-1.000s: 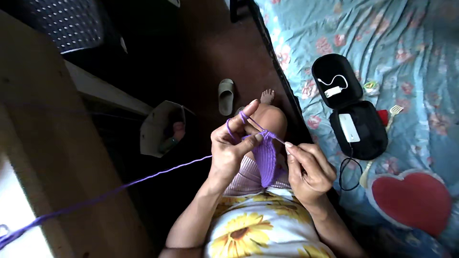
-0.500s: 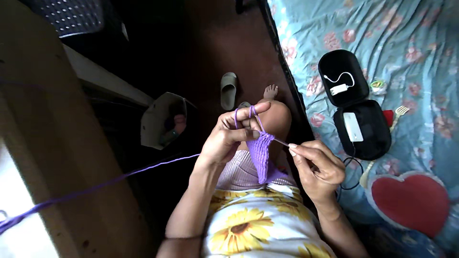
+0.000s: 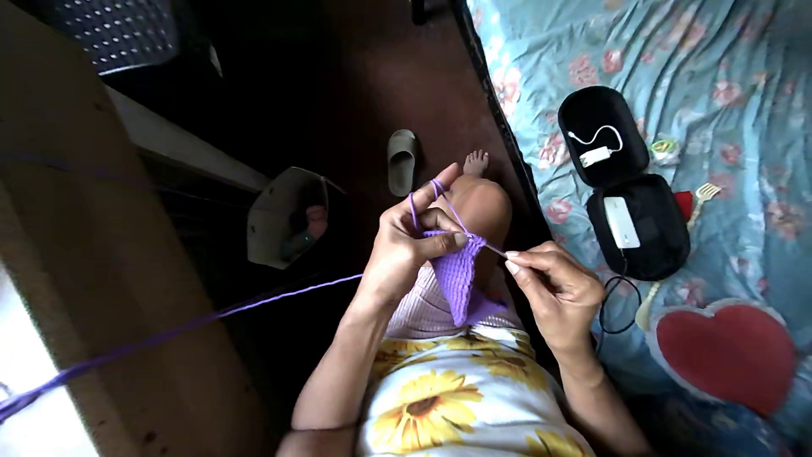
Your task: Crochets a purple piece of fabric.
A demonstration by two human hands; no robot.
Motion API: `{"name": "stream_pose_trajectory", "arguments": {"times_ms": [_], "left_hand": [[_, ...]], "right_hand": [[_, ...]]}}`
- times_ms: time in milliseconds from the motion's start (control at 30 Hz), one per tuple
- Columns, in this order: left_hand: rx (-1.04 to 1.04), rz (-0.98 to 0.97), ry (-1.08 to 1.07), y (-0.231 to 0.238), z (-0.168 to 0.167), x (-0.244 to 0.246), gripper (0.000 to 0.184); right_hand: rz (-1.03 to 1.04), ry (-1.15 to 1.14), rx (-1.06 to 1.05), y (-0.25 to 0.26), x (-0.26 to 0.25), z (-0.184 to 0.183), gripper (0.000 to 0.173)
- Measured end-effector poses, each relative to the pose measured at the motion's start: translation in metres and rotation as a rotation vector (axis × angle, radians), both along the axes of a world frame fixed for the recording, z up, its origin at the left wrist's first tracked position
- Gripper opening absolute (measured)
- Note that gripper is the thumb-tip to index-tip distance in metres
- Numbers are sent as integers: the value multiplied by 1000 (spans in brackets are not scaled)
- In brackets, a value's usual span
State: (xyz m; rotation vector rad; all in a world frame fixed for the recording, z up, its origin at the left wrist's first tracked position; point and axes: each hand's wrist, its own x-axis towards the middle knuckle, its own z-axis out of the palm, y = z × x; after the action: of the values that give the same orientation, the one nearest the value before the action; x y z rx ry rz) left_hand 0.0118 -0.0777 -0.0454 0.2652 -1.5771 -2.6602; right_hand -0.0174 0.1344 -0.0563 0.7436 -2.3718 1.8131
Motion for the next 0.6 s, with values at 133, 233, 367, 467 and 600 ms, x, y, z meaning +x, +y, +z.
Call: {"name": "stream_pose_trajectory", "arguments": {"times_ms": [133,233,367,467,600], "left_hand": [[92,7,-1,3,-4,-2,77],[163,-15,-15,4,-7,-2,75],[-86,62,68,15,-5,1,77],[-427,200,309,34,-12,4,67],[-505,365,545,48,-26,1,46]], "right_hand": [[26,-255,-152,1,-1,-2,11],[50,-386,-224,1,-1,-2,12],[36,-293,-161,-4,1,5,12],[-9,-53,25,-13,2,15,9],[13,-260,-100,-15,-5,23,11]]}}
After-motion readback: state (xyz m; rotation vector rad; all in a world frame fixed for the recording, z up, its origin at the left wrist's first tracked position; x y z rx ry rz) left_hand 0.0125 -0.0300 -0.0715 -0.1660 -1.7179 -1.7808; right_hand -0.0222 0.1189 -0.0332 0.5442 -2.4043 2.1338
